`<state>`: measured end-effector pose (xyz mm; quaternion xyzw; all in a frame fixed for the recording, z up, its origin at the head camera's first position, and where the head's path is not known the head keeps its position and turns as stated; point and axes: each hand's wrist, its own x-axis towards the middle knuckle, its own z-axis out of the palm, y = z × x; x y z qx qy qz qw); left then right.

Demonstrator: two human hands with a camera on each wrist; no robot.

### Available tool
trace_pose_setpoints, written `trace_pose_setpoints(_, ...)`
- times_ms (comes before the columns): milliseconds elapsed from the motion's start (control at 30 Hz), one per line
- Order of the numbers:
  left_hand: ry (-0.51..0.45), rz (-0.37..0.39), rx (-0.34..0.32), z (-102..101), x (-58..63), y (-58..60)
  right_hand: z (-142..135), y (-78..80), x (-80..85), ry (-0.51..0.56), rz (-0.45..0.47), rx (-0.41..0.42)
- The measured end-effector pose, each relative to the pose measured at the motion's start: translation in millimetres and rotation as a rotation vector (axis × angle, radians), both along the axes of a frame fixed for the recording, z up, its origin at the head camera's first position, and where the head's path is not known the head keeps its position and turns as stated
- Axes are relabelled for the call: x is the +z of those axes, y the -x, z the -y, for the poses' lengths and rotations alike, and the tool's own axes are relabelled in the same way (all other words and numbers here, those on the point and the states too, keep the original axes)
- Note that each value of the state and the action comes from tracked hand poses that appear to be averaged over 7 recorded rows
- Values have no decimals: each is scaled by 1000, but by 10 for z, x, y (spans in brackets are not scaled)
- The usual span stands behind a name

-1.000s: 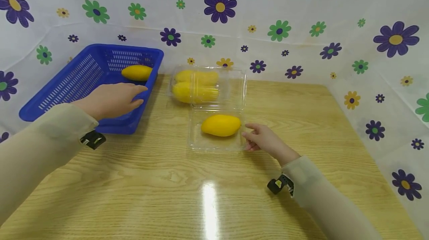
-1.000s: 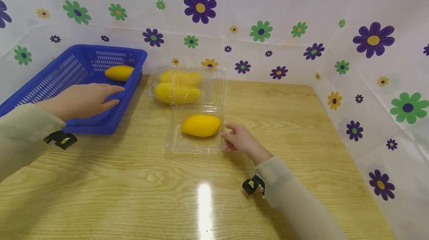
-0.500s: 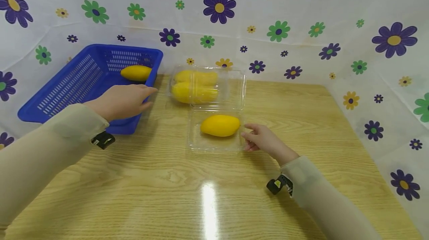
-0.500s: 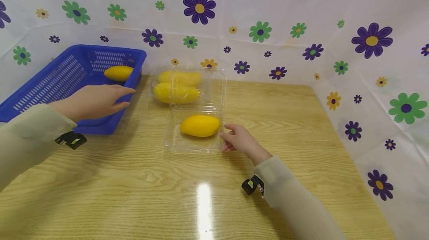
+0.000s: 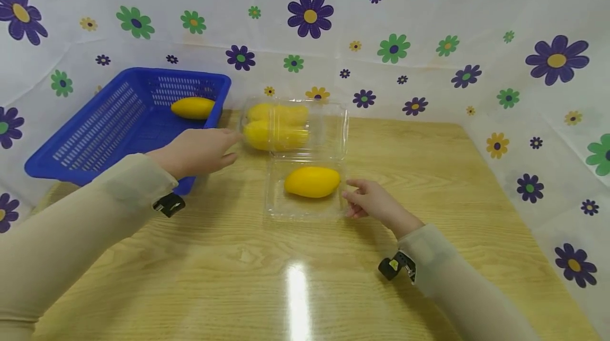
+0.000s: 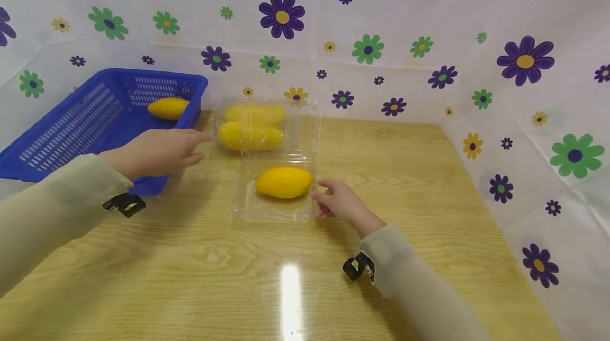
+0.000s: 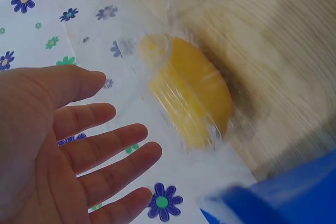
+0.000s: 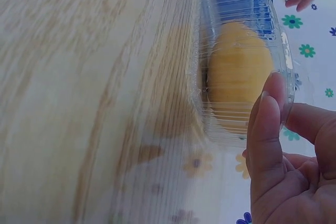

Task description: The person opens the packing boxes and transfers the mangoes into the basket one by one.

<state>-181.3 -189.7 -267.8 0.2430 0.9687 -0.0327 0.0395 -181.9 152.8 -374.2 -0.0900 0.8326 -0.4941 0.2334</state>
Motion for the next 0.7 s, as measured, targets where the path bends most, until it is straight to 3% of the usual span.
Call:
trace_pose_setpoints(400, -50, -5, -96, -254, -131, 71, 6, -8, 10, 3, -18, 4)
trace_pose_setpoints(700, -55, 55, -132, -500, -242, 111, 7, -18, 17, 12, 4, -6)
